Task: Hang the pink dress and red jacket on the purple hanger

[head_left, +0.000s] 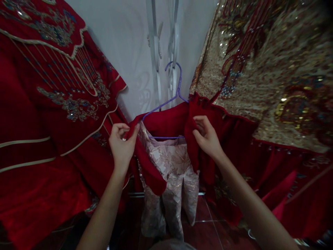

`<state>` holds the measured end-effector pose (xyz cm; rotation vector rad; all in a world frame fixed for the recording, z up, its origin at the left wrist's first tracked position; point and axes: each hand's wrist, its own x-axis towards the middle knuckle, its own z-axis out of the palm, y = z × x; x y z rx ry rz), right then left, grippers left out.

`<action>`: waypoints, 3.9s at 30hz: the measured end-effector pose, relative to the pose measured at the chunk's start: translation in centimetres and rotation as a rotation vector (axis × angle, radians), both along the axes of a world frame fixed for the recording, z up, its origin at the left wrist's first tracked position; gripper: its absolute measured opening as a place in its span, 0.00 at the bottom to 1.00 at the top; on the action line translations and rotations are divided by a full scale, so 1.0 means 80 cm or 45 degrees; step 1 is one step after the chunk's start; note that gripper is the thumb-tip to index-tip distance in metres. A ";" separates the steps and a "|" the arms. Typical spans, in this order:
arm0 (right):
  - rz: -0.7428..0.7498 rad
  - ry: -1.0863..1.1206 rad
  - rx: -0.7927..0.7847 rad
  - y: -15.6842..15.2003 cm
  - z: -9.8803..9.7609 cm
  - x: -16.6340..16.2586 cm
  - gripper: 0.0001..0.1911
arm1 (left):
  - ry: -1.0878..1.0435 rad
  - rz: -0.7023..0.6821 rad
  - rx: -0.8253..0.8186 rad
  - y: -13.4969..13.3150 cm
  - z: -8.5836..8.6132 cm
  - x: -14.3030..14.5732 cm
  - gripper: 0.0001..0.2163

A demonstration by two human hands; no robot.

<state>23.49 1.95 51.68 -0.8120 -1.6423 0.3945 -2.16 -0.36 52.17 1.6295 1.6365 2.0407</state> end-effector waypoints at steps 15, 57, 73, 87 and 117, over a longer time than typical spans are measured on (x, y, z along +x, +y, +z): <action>0.266 0.155 -0.309 -0.010 -0.020 -0.017 0.13 | 0.207 -0.703 -0.069 0.018 -0.017 0.107 0.10; -0.032 -0.106 0.019 -0.058 -0.011 -0.052 0.09 | 0.650 -0.830 0.019 -0.004 -0.018 0.051 0.04; 0.186 -0.034 -0.261 -0.030 -0.017 -0.035 0.10 | 1.273 -0.755 -0.026 0.005 0.006 0.047 0.05; -0.089 -0.005 -0.149 -0.049 -0.099 -0.057 0.33 | 0.230 -1.000 -0.142 0.000 -0.088 0.050 0.14; 0.277 -0.082 -0.525 -0.127 -0.109 -0.009 0.12 | 0.831 -0.719 -0.266 -0.062 -0.190 0.089 0.12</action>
